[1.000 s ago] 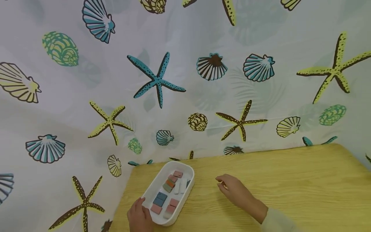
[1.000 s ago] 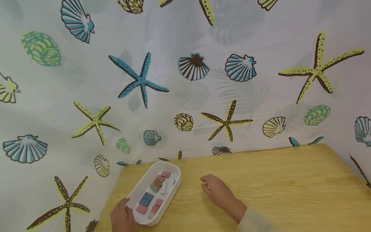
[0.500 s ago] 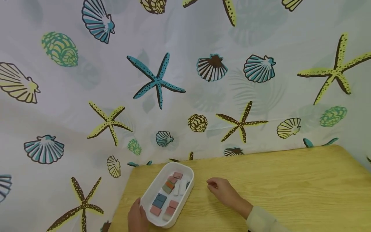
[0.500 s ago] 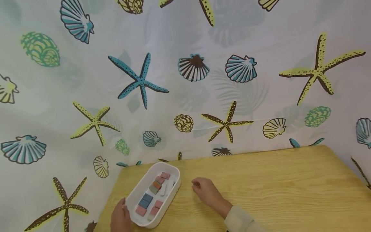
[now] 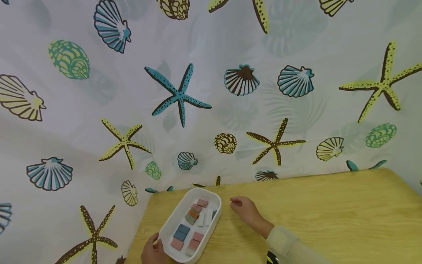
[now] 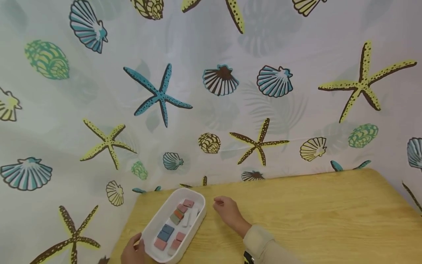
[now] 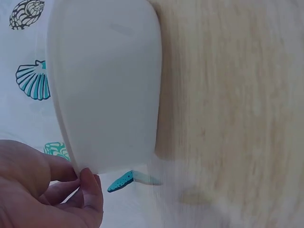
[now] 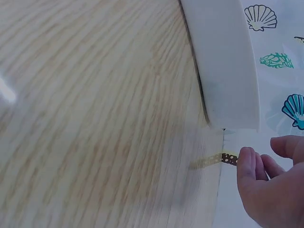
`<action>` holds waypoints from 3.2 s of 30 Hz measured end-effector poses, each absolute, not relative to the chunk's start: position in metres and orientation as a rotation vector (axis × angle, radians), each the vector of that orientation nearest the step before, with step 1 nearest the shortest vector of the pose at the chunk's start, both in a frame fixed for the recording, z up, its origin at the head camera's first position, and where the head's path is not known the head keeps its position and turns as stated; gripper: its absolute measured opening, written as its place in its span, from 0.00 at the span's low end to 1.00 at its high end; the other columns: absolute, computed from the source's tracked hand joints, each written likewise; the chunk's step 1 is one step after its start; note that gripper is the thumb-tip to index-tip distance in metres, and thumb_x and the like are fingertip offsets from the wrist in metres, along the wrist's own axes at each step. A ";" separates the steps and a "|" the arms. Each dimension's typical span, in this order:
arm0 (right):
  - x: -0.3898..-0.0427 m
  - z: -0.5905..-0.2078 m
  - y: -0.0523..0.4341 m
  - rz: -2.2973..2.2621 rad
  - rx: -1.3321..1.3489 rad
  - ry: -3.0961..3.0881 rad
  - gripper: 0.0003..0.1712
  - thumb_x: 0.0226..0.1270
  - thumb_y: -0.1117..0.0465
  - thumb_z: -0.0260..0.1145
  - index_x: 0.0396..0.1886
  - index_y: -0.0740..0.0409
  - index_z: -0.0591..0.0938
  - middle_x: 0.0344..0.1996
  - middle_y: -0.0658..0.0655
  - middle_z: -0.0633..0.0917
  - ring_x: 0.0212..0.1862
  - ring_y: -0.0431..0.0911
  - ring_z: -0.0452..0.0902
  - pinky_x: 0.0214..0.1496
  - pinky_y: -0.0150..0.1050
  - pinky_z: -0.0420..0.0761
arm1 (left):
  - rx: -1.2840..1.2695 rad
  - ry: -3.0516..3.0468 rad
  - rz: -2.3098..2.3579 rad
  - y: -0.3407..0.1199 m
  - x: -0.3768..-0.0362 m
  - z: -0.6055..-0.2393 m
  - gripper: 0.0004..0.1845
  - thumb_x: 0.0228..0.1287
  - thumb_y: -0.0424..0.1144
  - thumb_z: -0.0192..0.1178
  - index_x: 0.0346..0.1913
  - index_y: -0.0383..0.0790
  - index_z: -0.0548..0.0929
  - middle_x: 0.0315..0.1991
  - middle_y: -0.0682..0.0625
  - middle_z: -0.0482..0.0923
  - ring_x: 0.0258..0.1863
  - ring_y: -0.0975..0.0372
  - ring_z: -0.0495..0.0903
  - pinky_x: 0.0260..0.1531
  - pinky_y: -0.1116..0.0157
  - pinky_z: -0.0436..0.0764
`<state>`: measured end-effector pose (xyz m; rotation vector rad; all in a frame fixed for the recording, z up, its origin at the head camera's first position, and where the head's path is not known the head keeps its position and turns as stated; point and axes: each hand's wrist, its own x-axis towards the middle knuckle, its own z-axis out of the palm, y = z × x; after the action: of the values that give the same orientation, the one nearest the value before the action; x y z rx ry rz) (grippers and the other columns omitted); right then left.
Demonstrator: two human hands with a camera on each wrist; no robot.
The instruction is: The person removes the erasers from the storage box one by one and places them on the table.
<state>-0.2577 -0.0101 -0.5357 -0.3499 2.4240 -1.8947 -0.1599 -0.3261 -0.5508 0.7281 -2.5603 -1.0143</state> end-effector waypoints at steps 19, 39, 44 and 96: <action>-0.271 -0.533 -0.028 -1.946 -0.276 2.373 0.15 0.65 0.67 0.59 0.49 0.70 0.79 0.40 0.61 0.83 0.40 0.51 0.80 0.41 0.42 0.79 | 0.708 -2.506 -1.094 -0.320 -0.161 -0.542 0.16 0.64 0.32 0.55 0.54 0.33 0.78 0.47 0.37 0.78 0.40 0.53 0.77 0.32 0.62 0.77; -0.278 -0.539 0.014 -1.972 -0.152 2.200 0.11 0.63 0.71 0.60 0.44 0.71 0.80 0.39 0.61 0.82 0.42 0.51 0.79 0.41 0.42 0.80 | 0.470 -2.587 -1.332 -0.305 -0.179 -0.534 0.15 0.64 0.31 0.57 0.53 0.35 0.79 0.50 0.41 0.78 0.39 0.57 0.79 0.30 0.66 0.77; -0.275 -0.539 0.029 -1.894 -0.173 2.176 0.13 0.65 0.70 0.57 0.48 0.71 0.78 0.43 0.61 0.81 0.44 0.50 0.78 0.43 0.42 0.79 | 0.365 -2.534 -1.458 -0.302 -0.183 -0.537 0.15 0.63 0.29 0.57 0.52 0.30 0.79 0.48 0.37 0.78 0.39 0.54 0.80 0.32 0.66 0.79; -0.191 -0.543 0.153 -2.044 0.160 1.964 0.30 0.66 0.62 0.59 0.62 0.76 0.64 0.55 0.66 0.75 0.50 0.47 0.75 0.47 0.39 0.78 | 0.017 -2.626 -1.720 -0.204 -0.204 -0.528 0.11 0.60 0.28 0.60 0.45 0.25 0.80 0.38 0.41 0.79 0.34 0.54 0.81 0.30 0.69 0.80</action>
<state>-0.1913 0.1535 -0.5433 0.1602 1.9637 -2.0439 -0.2041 -0.2039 -0.5283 0.0170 -2.6261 -1.7203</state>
